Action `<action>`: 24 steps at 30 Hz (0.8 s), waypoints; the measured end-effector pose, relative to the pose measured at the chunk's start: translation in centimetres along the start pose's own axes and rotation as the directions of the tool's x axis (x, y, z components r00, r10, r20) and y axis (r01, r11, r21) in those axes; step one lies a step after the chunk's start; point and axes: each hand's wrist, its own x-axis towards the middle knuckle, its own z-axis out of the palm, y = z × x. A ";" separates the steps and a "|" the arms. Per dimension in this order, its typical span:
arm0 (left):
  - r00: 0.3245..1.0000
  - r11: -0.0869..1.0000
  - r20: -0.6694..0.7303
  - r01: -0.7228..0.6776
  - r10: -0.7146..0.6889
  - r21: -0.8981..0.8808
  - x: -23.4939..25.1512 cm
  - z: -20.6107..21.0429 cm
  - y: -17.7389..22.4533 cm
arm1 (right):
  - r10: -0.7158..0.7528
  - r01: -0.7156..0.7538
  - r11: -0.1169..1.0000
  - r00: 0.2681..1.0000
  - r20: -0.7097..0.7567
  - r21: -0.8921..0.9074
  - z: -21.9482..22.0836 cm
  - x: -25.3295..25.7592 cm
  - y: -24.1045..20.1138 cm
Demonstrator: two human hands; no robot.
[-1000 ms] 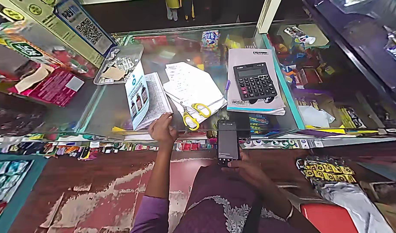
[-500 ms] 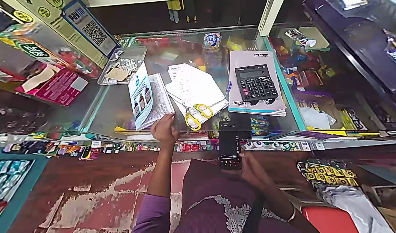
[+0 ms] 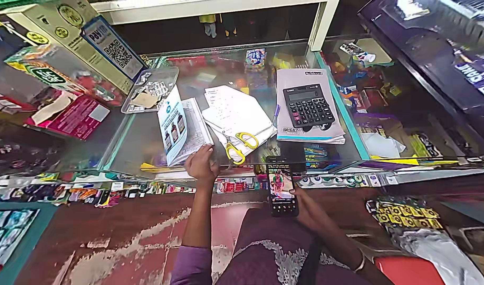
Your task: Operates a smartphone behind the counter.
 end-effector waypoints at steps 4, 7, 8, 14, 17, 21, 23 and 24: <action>1.000 1.000 0.011 0.006 -0.006 0.002 -0.1 -0.1 0.0 | 0.010 -0.007 0.999 0.996 0.085 -0.031 -0.4 -0.2 0.2; 1.000 1.000 -0.002 0.004 -0.004 0.014 -0.4 0.1 -0.2 | 0.049 -0.047 0.999 0.985 0.166 -0.019 -0.6 -0.3 0.0; 1.000 1.000 -0.010 0.002 -0.002 0.016 -0.4 0.2 -0.3 | 0.053 -0.049 0.998 0.984 0.172 -0.030 -0.6 -0.3 0.1; 0.999 1.000 -0.031 -0.009 0.009 0.011 -0.4 0.4 -0.3 | 0.069 -0.061 0.996 0.991 0.115 -0.069 -0.6 -0.2 0.0; 1.000 1.000 -0.023 -0.004 0.004 0.016 -0.4 0.3 -0.4 | 0.072 -0.064 0.996 0.991 0.110 -0.069 -0.6 -0.1 0.0; 1.000 1.000 -0.012 0.003 -0.003 0.022 -0.2 0.2 -0.2 | 0.069 -0.062 0.996 0.990 0.122 -0.057 -0.6 -0.1 -0.2; 1.000 1.000 -0.005 0.004 -0.004 0.030 -0.2 0.2 -0.1 | 0.072 -0.067 0.997 0.991 0.115 -0.046 -0.5 -0.2 -0.3; 1.000 1.000 -0.006 0.006 -0.006 0.030 -0.2 0.2 0.0 | 0.075 -0.071 0.997 0.991 0.111 -0.040 -0.6 -0.2 -0.3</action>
